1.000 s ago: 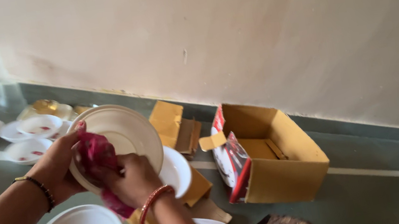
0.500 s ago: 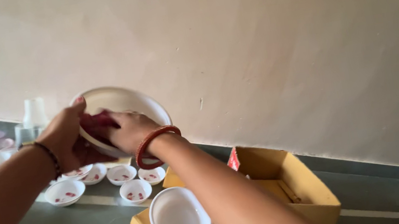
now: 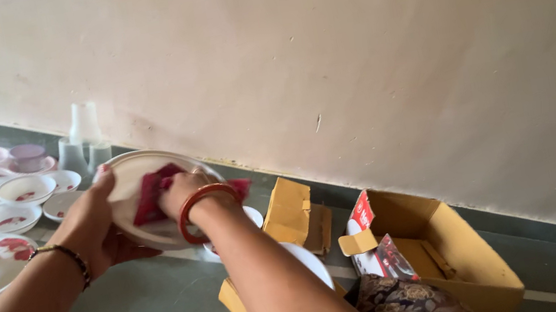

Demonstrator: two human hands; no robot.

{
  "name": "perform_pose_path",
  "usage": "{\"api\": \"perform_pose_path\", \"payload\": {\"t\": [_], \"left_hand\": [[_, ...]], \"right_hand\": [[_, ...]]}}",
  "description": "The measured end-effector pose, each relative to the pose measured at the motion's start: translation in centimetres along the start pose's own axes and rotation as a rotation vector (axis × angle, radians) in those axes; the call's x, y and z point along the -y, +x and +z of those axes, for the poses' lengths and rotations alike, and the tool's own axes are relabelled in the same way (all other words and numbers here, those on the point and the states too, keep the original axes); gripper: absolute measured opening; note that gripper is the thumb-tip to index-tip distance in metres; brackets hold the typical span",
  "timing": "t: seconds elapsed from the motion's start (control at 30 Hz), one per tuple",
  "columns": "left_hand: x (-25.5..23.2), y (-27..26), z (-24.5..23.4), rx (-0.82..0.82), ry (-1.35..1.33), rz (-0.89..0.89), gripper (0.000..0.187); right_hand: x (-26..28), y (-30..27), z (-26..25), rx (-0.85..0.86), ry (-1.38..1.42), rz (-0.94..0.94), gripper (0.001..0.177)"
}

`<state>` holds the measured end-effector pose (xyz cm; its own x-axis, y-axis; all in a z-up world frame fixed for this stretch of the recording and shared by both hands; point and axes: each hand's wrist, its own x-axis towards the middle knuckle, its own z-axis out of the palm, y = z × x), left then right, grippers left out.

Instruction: The person wipes down several white bowls and a serving dish using a pink cloth by hand while sitting on the floor.

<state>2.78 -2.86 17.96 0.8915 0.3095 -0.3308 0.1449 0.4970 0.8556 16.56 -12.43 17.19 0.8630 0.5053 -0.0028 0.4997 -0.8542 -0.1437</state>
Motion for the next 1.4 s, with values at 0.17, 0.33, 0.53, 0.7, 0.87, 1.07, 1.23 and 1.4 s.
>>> {"api": "perform_pose_path", "payload": {"t": [0.17,0.33,0.53,0.7,0.87,1.07,1.23,1.4], "left_hand": [[0.6,0.6,-0.7,-0.106,0.162,-0.01,0.07],[0.7,4.2,-5.1,-0.213,-0.076,0.047,0.061],[-0.1,4.5,-7.3,-0.232,-0.175,-0.005,0.062],[2.4,6.2,-5.4,-0.151,-0.105,0.036,0.05],[2.9,7.3,-6.8,-0.032,-0.298,0.171,0.048],[-0.7,2.5,-6.9,-0.073,-0.317,0.07,0.063],[2.5,4.0,-4.9,-0.116,-0.07,0.106,0.058],[3.9,5.9,-6.1,0.131,-0.255,0.392,0.049]], "right_hand": [[3.4,-0.2,2.5,0.188,0.842,-0.269,0.069],[5.8,-4.6,1.1,0.162,0.631,-0.459,0.063],[4.1,-7.8,-1.0,-0.036,-0.019,-0.591,0.067],[5.5,-7.2,0.3,-0.146,0.021,-0.489,0.039],[6.5,-7.4,2.0,-0.194,0.066,-0.484,0.037],[3.4,-7.4,0.4,-0.326,0.031,-0.762,0.056],[4.7,-6.5,1.8,-0.205,0.125,-0.464,0.038],[5.2,-6.6,3.4,-0.222,0.268,-0.543,0.051]]}}
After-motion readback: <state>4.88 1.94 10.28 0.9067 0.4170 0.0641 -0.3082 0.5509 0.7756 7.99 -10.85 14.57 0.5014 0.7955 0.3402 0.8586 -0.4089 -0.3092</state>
